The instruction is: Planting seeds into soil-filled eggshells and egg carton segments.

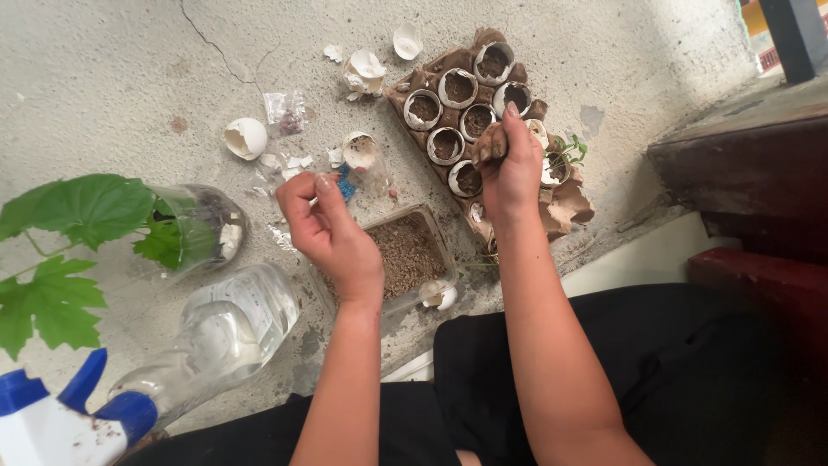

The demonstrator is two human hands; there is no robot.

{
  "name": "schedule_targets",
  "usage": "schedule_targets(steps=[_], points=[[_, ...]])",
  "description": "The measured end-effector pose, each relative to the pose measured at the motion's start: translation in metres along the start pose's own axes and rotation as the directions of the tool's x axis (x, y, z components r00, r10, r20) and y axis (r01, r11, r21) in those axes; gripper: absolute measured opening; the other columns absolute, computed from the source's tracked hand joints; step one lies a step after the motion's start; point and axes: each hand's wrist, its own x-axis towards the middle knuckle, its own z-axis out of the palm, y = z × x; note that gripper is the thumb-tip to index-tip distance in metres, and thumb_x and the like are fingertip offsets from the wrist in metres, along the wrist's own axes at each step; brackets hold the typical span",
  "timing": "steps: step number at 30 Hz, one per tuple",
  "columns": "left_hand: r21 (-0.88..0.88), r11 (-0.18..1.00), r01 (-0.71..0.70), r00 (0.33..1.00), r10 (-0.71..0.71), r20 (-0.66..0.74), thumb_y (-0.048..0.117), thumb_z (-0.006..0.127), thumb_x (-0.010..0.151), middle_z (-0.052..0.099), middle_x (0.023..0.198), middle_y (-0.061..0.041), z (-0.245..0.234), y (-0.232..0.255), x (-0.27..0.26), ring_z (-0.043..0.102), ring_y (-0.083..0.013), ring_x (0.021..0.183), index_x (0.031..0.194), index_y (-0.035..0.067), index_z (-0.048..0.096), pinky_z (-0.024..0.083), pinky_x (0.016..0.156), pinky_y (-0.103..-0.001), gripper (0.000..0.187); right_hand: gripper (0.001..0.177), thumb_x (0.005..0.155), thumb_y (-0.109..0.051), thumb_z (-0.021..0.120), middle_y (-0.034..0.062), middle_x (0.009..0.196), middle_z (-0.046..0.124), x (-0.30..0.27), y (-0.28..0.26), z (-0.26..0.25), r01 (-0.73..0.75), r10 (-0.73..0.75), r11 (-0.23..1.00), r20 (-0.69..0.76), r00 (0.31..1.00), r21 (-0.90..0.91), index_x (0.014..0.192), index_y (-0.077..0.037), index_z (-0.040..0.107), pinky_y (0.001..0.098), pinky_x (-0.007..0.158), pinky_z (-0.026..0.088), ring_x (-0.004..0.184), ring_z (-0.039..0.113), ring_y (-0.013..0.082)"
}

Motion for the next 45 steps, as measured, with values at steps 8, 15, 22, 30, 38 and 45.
schedule_targets(steps=[8,15,22,30,38,45], points=[[0.263,0.961,0.081,0.997,-0.083,-0.006,0.012,0.057,0.108,0.052,0.101,-0.001,-0.002,-0.009,0.001,0.049,-0.0096,0.086,0.095,0.005,0.057,0.042,0.075,-0.026,0.016,0.044,0.103,-0.029,0.062,0.0024,0.061,0.047,0.001,0.001,-0.003,-0.006,0.006,1.000,-0.009,1.000,0.016,0.065,-0.014,0.044,0.0321,0.052,0.037,0.057,0.047,0.0157],[0.439,0.869,0.226,0.970,-0.240,-0.023,0.017,0.064,0.102,0.054,0.097,0.000,-0.019,-0.026,0.016,0.055,-0.0120,0.079,0.087,0.006,0.061,0.046,0.070,-0.029,0.019,0.049,0.104,-0.032,0.059,-0.0038,0.053,0.041,-0.010,-0.012,0.005,-0.181,0.170,0.974,0.083,0.982,0.140,0.060,-0.020,0.042,0.0263,0.039,0.025,0.042,0.034,0.0093],[0.910,0.374,-0.177,0.975,-0.059,0.214,0.022,0.075,0.091,0.066,0.092,-0.013,-0.058,-0.025,0.032,0.063,-0.0373,0.092,0.075,0.008,0.073,0.051,0.074,-0.050,0.021,0.011,0.088,-0.018,0.069,0.0087,0.073,0.069,-0.081,0.010,0.054,0.063,0.491,0.542,0.377,0.785,-0.838,0.083,-0.008,0.071,0.0321,0.057,0.052,0.058,0.065,0.0156],[0.944,0.322,-0.071,0.713,-0.646,0.274,0.017,0.068,0.085,0.075,0.107,-0.017,-0.069,0.034,0.021,0.072,-0.0362,0.103,0.098,0.008,0.078,0.056,0.090,-0.048,0.019,0.010,0.080,-0.012,0.074,0.0170,0.089,0.074,-0.114,0.043,0.040,0.531,0.319,-0.046,0.491,0.810,-0.846,0.087,-0.005,0.073,0.0502,0.080,0.053,0.090,0.069,0.0387],[0.948,0.255,-0.191,0.620,-0.717,0.318,0.019,0.064,0.089,0.071,0.115,-0.020,-0.142,0.071,-0.057,0.068,-0.0383,0.107,0.113,0.003,0.072,0.055,0.089,-0.050,0.029,0.013,0.077,-0.007,0.067,0.0143,0.102,0.068,-0.141,0.056,0.029,0.645,0.119,-0.218,0.636,0.762,-0.732,0.090,-0.005,0.070,0.0502,0.084,0.053,0.102,0.065,0.0376],[0.961,0.234,-0.149,0.694,-0.668,0.270,0.043,0.072,0.091,0.074,0.104,-0.019,-0.205,0.152,-0.033,0.070,-0.0383,0.101,0.100,0.005,0.077,0.054,0.089,-0.052,0.039,0.025,0.086,-0.031,0.078,0.0142,0.115,0.065,-0.164,0.058,0.047,0.532,0.087,-0.426,0.552,0.829,-0.732,0.092,-0.007,0.077,0.0489,0.090,0.053,0.112,0.062,0.0361]])
